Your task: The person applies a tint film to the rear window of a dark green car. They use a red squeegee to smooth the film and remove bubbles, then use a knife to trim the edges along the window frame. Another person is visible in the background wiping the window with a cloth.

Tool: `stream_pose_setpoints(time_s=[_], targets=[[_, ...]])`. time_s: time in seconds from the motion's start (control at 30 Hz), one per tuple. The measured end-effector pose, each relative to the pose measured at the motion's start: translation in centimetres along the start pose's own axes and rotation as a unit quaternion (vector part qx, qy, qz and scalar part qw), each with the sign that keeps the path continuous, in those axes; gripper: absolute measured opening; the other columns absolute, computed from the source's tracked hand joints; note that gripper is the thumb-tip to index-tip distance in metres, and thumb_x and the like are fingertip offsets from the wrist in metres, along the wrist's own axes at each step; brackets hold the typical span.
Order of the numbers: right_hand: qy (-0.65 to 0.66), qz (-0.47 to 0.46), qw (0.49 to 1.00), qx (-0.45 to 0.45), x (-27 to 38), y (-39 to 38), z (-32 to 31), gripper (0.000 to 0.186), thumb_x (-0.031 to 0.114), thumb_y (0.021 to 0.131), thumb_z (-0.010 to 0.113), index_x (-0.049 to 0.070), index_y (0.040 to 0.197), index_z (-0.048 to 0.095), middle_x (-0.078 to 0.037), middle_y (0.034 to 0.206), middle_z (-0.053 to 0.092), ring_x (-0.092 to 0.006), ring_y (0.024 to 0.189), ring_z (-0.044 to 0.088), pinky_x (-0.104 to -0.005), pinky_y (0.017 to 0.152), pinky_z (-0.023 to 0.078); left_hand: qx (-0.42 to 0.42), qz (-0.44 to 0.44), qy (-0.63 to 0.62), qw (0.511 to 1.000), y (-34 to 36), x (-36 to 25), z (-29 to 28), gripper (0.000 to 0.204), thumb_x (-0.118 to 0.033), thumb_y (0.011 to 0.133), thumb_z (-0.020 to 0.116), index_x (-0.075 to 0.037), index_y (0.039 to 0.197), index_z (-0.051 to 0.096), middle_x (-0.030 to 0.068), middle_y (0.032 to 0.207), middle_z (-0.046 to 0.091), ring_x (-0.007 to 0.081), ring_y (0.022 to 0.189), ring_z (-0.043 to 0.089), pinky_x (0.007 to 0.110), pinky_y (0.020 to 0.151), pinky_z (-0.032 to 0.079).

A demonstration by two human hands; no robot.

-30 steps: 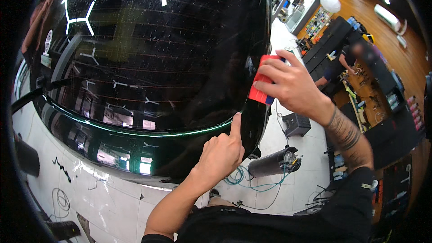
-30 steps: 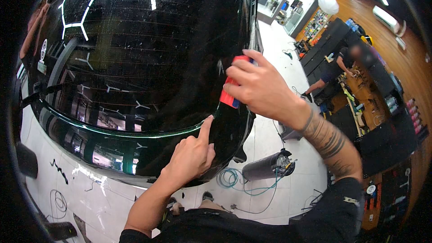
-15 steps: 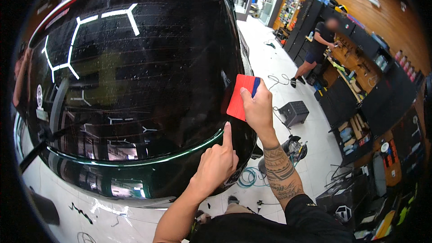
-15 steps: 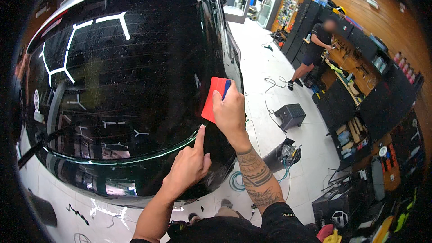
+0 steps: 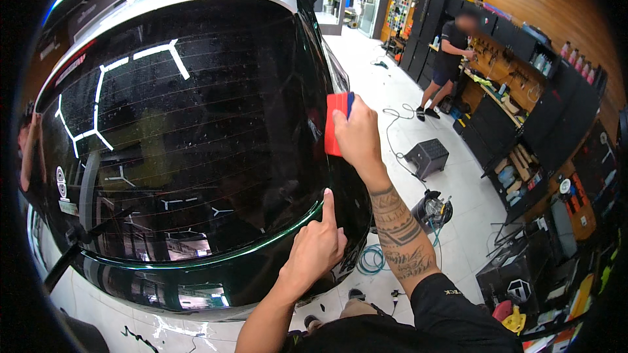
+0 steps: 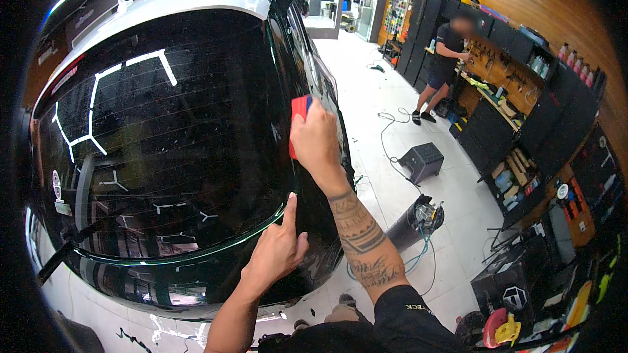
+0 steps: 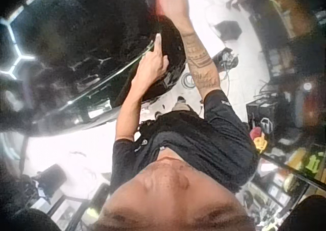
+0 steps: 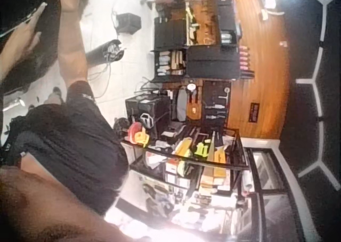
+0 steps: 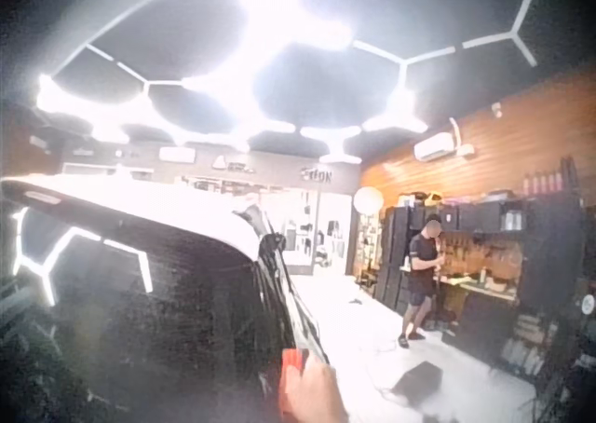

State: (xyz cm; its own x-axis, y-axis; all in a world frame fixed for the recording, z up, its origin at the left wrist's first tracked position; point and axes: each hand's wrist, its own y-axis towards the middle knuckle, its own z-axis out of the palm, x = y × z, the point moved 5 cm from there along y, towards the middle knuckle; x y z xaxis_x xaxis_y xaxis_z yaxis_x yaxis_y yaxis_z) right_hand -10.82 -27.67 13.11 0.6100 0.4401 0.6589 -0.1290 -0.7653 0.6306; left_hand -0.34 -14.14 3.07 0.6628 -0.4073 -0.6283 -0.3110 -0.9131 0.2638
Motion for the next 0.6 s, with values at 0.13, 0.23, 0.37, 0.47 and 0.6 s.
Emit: stream_pose_setpoints(time_s=[0.13,0.23,0.37,0.47,0.6], targets=[[-0.04,-0.066,0.997,0.001,1.4,2.1,0.8,0.016,0.007,0.084,0.061,-0.008,0.09,0.06,-0.032,0.08,0.065,-0.0501,0.083,0.066,-0.0515,0.074,0.052,0.023,-0.026,0.007,0.999,0.0,0.0,0.0,0.079,-0.007,0.088,0.063,0.02,0.148,0.019,0.0282,0.06,0.06,0.046,0.057,0.063,0.051,0.062,0.053],[-0.078,-0.1,0.991,0.032,2.3,3.7,2.0,0.016,0.007,0.083,0.061,-0.008,0.087,0.06,-0.033,0.082,0.065,-0.0515,0.086,0.065,-0.0527,0.076,0.053,0.017,-0.016,0.021,1.0,-0.2,-0.1,0.2,0.079,-0.007,0.088,0.063,0.02,0.148,0.019,0.0283,0.061,0.06,0.0457,0.058,0.064,0.05,0.063,0.053],[-0.055,-0.073,0.996,0.013,2.2,3.1,2.0,0.017,0.007,0.085,0.062,-0.009,0.091,0.06,-0.034,0.083,0.066,-0.0516,0.086,0.065,-0.054,0.078,0.053,0.014,-0.019,0.033,0.999,0.2,0.2,0.0,0.079,-0.007,0.088,0.063,0.021,0.148,0.019,0.0281,0.061,0.06,0.0455,0.059,0.064,0.05,0.063,0.054],[-0.023,-0.068,0.997,-0.027,2.0,2.9,1.7,0.019,0.008,0.086,0.063,-0.009,0.094,0.06,-0.033,0.083,0.066,-0.0512,0.086,0.065,-0.0533,0.077,0.053,0.003,-0.005,0.034,0.999,0.0,0.6,0.1,0.079,-0.008,0.088,0.062,0.021,0.148,0.019,0.0281,0.061,0.061,0.0457,0.059,0.064,0.05,0.063,0.054],[-0.064,-0.103,0.992,-0.028,2.8,5.4,2.0,0.021,0.009,0.085,0.064,-0.01,0.092,0.061,-0.034,0.084,0.066,-0.0513,0.086,0.066,-0.0538,0.079,0.053,0.012,-0.002,0.033,0.999,-0.2,0.1,0.5,0.08,-0.01,0.088,0.063,0.02,0.148,0.019,0.0286,0.061,0.06,0.0467,0.061,0.064,0.051,0.064,0.054]])
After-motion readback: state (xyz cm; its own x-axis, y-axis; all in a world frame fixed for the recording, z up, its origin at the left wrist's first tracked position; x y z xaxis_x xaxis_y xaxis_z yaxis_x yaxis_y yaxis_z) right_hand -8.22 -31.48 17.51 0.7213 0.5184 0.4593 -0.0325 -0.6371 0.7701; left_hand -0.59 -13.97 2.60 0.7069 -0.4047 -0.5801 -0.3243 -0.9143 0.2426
